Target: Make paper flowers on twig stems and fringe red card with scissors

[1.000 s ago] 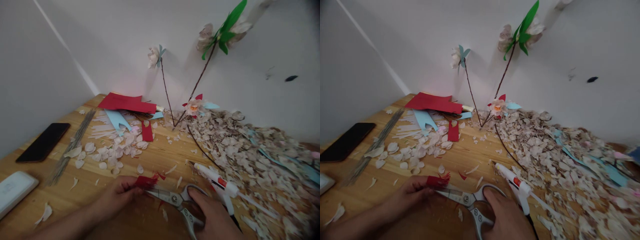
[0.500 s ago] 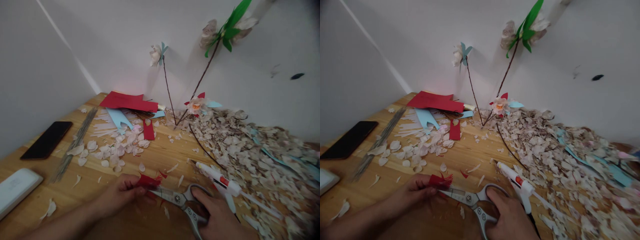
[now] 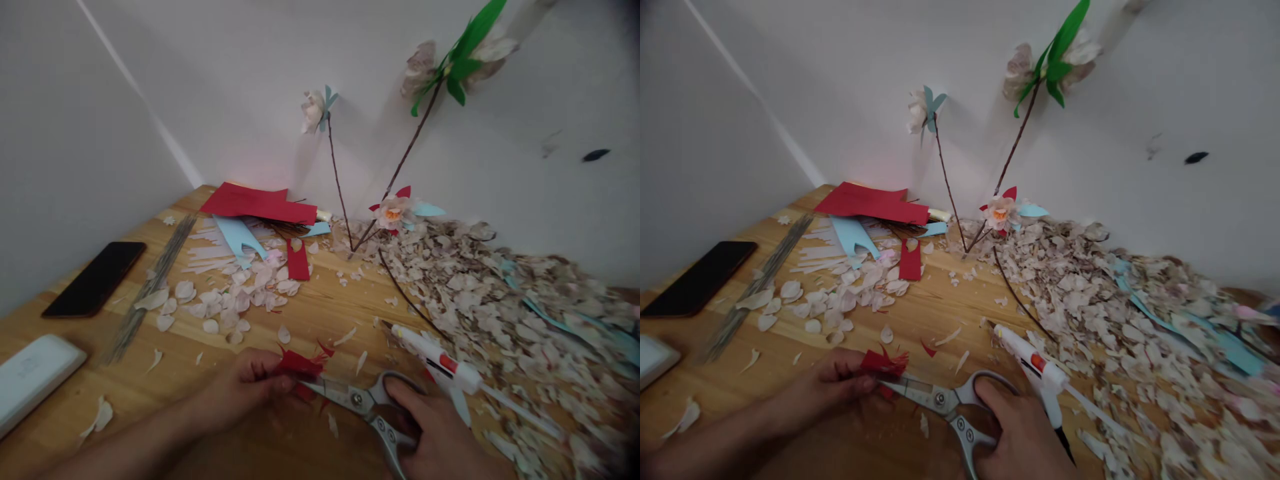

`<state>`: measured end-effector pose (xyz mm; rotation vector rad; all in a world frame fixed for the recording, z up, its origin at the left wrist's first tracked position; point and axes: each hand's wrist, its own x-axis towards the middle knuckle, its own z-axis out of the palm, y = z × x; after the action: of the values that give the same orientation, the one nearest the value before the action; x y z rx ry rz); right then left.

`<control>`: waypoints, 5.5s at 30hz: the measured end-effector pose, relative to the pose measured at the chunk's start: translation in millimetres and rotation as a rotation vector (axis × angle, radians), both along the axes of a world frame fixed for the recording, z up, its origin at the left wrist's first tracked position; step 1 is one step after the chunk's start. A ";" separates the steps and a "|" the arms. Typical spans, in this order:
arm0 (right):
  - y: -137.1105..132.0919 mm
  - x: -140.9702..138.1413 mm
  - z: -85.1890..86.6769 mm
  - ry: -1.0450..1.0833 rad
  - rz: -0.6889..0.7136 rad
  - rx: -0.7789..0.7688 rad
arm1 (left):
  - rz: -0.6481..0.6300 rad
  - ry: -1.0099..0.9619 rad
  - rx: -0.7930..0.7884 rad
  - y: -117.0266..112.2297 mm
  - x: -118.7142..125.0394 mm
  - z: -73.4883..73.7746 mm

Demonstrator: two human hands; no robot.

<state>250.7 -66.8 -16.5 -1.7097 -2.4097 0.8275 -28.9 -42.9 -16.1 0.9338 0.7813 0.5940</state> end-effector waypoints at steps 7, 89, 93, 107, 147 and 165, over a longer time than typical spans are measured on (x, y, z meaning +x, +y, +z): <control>-6.0 -0.6 2.9 0.008 -0.068 -0.009 | 0.112 0.077 0.090 0.0 -1.8 -7.2; -5.3 -1.1 -2.3 -0.013 -0.068 -0.018 | 0.126 0.146 0.096 2.7 -1.9 -8.6; -5.7 -4.2 -2.4 -0.028 -0.072 0.002 | 0.142 0.149 0.115 2.3 -1.5 -9.6; -5.1 -8.1 1.4 -0.015 -0.050 -0.005 | 0.160 0.084 0.080 0.2 -0.3 -10.0; 3.6 -1.0 2.7 -0.030 0.056 0.194 | 0.013 0.007 0.011 2.6 -1.5 -5.9; -5.4 1.3 -2.5 -0.021 -0.065 -0.012 | 0.104 0.094 0.086 4.1 -2.4 -8.5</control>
<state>252.0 -72.2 -19.0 -1.7989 -2.3532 0.8212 -31.3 -38.9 -24.6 1.0103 0.8983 0.6823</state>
